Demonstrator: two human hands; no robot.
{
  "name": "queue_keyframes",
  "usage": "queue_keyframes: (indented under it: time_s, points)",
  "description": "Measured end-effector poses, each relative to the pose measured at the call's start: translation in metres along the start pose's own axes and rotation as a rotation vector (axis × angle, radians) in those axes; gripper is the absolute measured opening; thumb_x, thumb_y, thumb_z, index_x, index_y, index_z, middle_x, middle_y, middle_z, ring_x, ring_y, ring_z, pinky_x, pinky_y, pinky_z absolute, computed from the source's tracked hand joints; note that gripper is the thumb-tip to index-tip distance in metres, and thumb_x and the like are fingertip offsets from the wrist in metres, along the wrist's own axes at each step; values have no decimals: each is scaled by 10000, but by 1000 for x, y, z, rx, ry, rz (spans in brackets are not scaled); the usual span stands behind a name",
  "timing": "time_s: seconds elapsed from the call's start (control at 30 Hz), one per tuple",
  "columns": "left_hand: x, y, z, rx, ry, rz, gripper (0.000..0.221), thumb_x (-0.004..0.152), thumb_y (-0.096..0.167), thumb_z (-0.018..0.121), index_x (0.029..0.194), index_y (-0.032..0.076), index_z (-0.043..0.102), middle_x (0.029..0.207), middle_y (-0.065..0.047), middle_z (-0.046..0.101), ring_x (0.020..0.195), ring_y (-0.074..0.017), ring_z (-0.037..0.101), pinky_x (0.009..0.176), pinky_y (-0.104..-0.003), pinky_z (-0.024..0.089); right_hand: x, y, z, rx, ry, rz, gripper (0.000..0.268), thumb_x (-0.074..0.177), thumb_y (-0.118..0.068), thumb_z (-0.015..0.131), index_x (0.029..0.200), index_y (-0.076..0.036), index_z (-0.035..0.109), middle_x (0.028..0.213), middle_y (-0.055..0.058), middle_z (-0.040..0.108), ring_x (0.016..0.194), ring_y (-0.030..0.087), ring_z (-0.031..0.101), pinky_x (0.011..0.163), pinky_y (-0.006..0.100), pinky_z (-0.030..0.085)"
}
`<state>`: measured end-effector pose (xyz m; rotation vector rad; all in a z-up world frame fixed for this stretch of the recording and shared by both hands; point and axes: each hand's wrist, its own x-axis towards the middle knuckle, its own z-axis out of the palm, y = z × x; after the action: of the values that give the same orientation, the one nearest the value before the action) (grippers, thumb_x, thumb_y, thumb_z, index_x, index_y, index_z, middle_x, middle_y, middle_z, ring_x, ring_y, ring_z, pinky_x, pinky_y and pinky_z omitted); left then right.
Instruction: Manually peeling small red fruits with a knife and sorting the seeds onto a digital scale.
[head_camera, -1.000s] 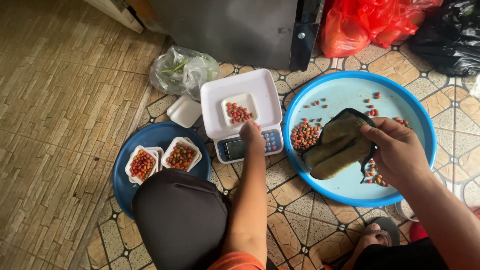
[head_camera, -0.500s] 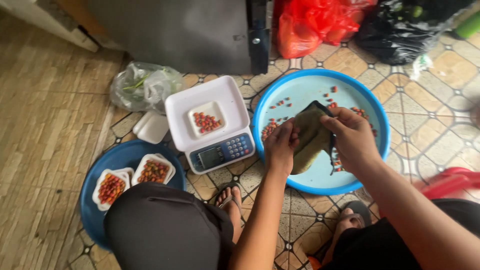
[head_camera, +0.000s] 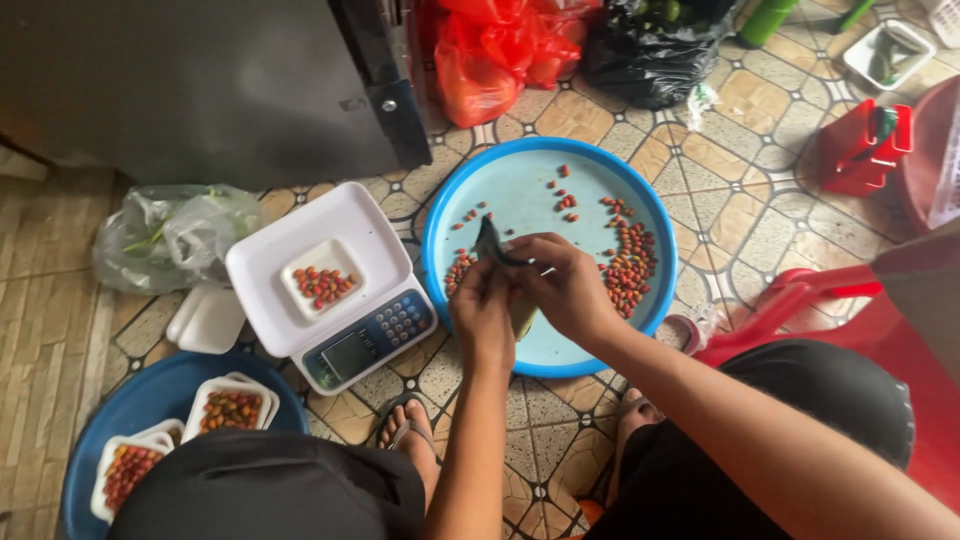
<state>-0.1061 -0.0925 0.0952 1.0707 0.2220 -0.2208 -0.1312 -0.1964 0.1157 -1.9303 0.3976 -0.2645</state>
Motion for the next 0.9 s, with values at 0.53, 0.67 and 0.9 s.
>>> queue_keyframes:
  time_s: [0.53, 0.67, 0.9]
  points:
    - [-5, -15, -5, -40, -145, 4, 127, 977, 9, 650, 1072, 21, 732, 788, -48, 680, 696, -83, 658, 695, -183, 599, 12, -10, -12, 48, -5, 54, 185, 878, -183, 650, 994, -219, 789, 840, 62, 710, 787, 252, 728, 781, 404, 583]
    - [-10, 0, 4, -148, -97, -15, 140, 1002, 13, 591, 1053, 42, 717, 823, -46, 680, 707, -90, 663, 685, -166, 575, 6, -6, -4, 123, 14, -13, 186, 863, -122, 635, 960, -205, 770, 857, 71, 706, 649, 216, 753, 731, 371, 615]
    - [6, -16, -13, -96, -105, 29, 118, 1004, 22, 613, 1037, 76, 713, 827, -42, 666, 679, -91, 616, 658, -181, 560, -2, -12, -1, -17, -33, -253, 175, 905, -39, 636, 982, -143, 754, 975, 167, 673, 798, 415, 743, 692, 470, 602]
